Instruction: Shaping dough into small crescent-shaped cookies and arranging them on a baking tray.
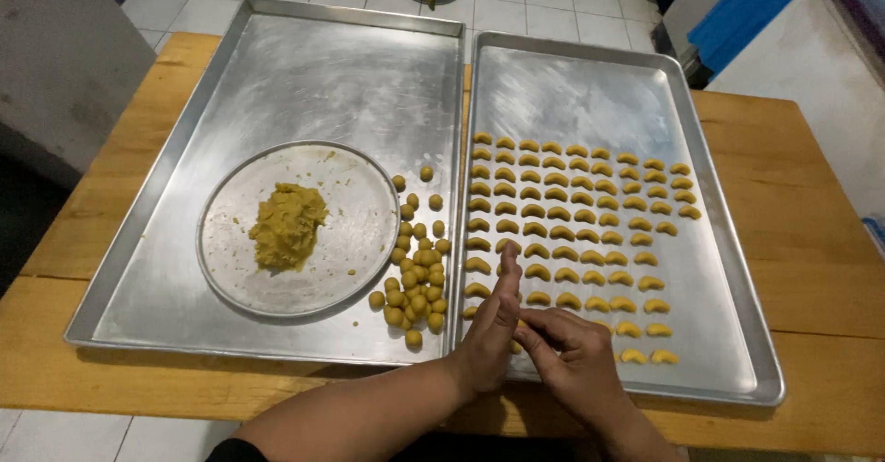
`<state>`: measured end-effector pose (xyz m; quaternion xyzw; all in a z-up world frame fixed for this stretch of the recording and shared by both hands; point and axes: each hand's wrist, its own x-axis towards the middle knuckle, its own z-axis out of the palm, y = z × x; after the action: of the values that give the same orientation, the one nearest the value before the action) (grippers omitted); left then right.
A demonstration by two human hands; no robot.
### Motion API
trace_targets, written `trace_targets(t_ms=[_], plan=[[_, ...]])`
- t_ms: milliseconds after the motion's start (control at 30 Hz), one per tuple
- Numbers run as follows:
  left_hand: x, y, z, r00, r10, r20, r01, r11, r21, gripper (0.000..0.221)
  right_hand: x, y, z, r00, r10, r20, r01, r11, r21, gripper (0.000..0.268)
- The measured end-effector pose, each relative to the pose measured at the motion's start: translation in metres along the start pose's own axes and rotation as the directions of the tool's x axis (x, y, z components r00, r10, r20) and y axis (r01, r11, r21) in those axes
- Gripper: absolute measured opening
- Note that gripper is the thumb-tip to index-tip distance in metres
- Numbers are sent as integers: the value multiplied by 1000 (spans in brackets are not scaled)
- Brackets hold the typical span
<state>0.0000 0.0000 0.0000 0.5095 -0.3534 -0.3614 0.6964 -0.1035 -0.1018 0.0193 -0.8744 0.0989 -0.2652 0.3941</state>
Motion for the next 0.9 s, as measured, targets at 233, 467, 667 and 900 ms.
trace_targets(t_ms=[233,467,667,900], plan=[[15,-19,53,983,-88,-160,85,996,-27,96,-26,37,-24,979,192,-67,-180,972,148,17],[37,-47,70,999,53,9,-50,972,-228,99,-27,102,-100,862,499,-87,-466,849,250,24],[43,-76,58,994,23,109,20,926,-378,89,25,158,-180,748,604,-274,-623,782,22,23],[48,-82,56,995,62,82,-24,912,-409,86,68,227,-176,637,738,-224,-771,604,-203,24]])
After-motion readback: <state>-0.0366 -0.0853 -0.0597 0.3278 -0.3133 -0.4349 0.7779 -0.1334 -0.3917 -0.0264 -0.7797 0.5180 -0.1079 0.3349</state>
